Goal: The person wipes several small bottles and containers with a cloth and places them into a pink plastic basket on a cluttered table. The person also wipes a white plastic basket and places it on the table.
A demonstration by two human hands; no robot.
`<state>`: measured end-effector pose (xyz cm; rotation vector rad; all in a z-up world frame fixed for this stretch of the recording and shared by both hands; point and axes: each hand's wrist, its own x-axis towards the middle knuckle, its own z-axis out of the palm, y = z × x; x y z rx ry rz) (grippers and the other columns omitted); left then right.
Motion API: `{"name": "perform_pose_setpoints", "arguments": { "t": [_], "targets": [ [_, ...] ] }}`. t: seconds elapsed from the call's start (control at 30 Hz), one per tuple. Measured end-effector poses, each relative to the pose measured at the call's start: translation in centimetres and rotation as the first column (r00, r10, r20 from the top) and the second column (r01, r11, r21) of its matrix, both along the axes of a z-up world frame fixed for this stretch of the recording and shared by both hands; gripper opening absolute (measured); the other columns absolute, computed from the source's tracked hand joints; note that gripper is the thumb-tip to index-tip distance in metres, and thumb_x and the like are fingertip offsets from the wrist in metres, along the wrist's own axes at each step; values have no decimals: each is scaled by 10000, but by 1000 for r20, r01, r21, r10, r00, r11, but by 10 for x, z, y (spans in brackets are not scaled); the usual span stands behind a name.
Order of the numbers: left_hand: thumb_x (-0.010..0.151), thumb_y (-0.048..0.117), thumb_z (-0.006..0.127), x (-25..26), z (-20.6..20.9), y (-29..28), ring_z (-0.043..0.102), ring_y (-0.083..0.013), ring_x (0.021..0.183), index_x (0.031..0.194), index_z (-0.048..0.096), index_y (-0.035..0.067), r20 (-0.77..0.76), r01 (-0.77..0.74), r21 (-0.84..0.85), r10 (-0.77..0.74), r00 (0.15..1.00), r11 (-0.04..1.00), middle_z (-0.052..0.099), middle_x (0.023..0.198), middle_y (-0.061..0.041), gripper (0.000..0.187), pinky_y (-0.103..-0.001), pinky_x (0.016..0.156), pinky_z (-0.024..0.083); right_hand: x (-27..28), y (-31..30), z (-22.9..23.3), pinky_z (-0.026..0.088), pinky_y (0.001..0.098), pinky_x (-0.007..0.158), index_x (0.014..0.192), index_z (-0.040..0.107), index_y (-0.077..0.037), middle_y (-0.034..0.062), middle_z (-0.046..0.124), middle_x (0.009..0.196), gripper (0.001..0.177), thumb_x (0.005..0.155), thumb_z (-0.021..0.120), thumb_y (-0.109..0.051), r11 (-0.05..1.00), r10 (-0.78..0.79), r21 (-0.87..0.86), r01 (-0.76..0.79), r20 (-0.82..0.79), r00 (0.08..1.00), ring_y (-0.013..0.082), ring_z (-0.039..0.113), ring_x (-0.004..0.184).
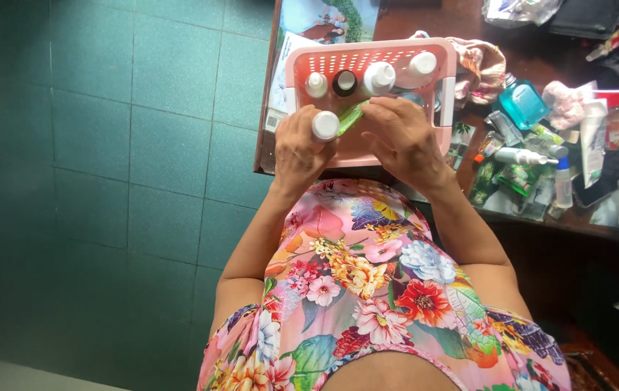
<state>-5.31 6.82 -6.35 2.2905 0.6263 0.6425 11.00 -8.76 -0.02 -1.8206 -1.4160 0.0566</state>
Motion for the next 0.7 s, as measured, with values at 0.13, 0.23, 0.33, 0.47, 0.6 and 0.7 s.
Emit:
{"name": "perform_pose_setpoints", "arguments": {
  "t": [0.13, 0.23, 0.33, 0.47, 0.6, 0.7],
  "targets": [
    [771, 343, 808, 4, -10, -2, 707, -284, 1018, 1262, 596, 157, -97, 21, 141, -8, 995, 990, 685, 1088, -53, 566, -624, 1102, 339, -3, 2, -27, 420, 446, 1102, 1293, 712, -147, 93, 706, 1178, 395, 913, 785, -230, 992, -11, -118, 38, 216, 976, 263, 689, 1090],
    [819, 317, 807, 7, -8, -5, 730, -310, 961, 1345, 545, 143, -144, 49, 150, -27, 989, 988, 692, 1012, -77, 613, -758, 1119, 164, -10, 0, -34, 408, 462, 1105, 1271, 714, -169, 83, 706, 1111, 359, 920, 764, -227, 986, 6, -163, 40, 272, 962, 250, 697, 1031],
    [795, 332, 863, 8, -12, -6, 728, -312, 995, 1362, 529, 140, -219, 97, 128, -68, 973, 987, 700, 1014, -84, 686, -798, 1118, 46, -12, -6, -35, 409, 469, 1110, 1274, 703, -153, 96, 695, 1087, 338, 947, 731, -236, 982, 13, -182, 39, 276, 961, 254, 699, 1001],
    [704, 347, 930, 12, -21, -5, 720, -319, 1029, 1310, 521, 137, -347, 134, 103, -91, 933, 986, 708, 1011, -93, 760, -803, 1127, -3, -13, -17, -33, 413, 489, 1103, 1288, 705, -140, 106, 697, 1058, 343, 954, 721, -217, 980, -14, -187, 60, 239, 971, 262, 700, 971],
    [790, 382, 864, 12, -40, -2, 725, -362, 1037, 1167, 570, 106, -387, 177, 108, -123, 914, 978, 735, 984, -138, 552, -804, 1115, 21, -16, -28, -34, 405, 466, 1108, 1242, 725, -157, 78, 708, 1030, 285, 969, 726, -236, 980, -55, -179, 91, 195, 979, 224, 711, 980],
    [809, 411, 805, 13, -44, 1, 709, -324, 1051, 1153, 559, 151, -520, 226, 143, -121, 846, 963, 736, 968, -96, 497, -791, 1127, 82, -17, -35, -35, 414, 465, 1099, 1241, 716, -150, 79, 697, 1021, 269, 979, 710, -214, 978, -81, -176, 116, 192, 978, 229, 709, 947]
  ]
}}
